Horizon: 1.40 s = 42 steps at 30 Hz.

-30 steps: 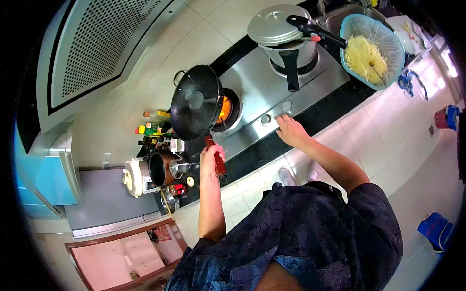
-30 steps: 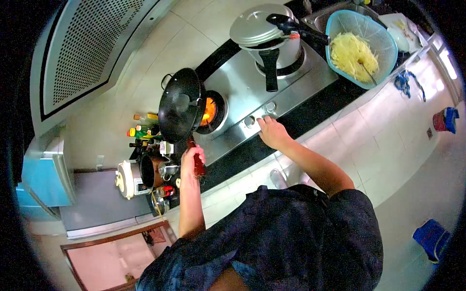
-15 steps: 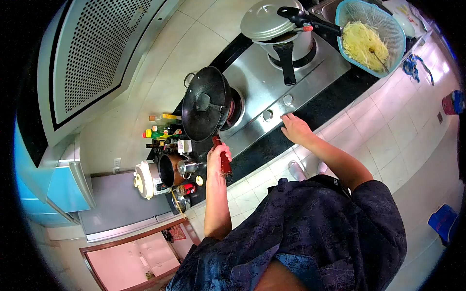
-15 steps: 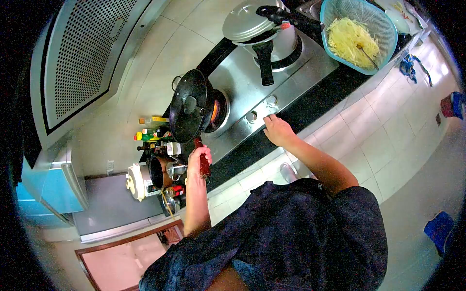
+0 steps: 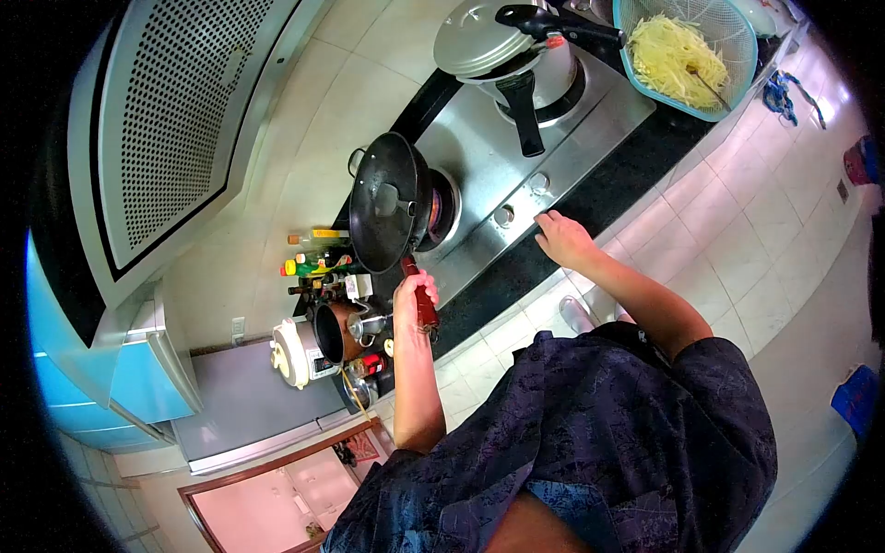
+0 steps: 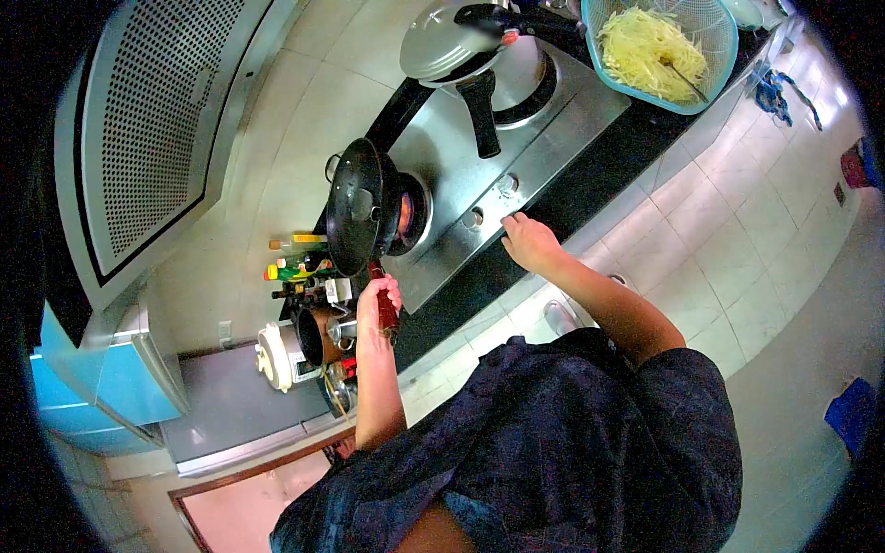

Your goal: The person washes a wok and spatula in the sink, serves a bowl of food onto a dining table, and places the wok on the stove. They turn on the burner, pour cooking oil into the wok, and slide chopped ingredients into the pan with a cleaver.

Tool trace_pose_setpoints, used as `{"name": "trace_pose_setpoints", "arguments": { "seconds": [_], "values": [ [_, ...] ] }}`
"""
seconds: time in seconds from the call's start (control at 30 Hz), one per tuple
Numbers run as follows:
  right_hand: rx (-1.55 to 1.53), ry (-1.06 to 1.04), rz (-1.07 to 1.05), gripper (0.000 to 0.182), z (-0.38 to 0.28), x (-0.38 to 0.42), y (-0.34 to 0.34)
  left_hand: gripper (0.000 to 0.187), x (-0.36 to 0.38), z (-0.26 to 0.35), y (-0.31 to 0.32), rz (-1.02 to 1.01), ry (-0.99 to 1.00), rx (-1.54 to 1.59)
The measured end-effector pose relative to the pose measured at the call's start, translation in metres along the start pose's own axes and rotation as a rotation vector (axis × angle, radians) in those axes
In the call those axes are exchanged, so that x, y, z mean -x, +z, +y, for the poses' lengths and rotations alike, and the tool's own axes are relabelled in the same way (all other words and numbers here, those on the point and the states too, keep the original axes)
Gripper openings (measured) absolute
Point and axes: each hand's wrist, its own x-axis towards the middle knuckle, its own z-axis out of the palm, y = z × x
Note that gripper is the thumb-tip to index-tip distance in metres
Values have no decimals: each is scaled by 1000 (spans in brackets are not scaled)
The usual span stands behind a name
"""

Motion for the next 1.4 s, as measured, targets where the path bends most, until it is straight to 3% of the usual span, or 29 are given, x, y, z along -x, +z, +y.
{"name": "trace_pose_setpoints", "arguments": {
  "seconds": [0.33, 1.4],
  "values": [
    [3, 0, 8, 33, 12, 6, -10, 25, -3, -1, -1, -15, 2, 20],
    [86, -15, -40, 35, 29, 37, -15, 13, -1, -16, -6, -14, 73, -91]
  ]
}}
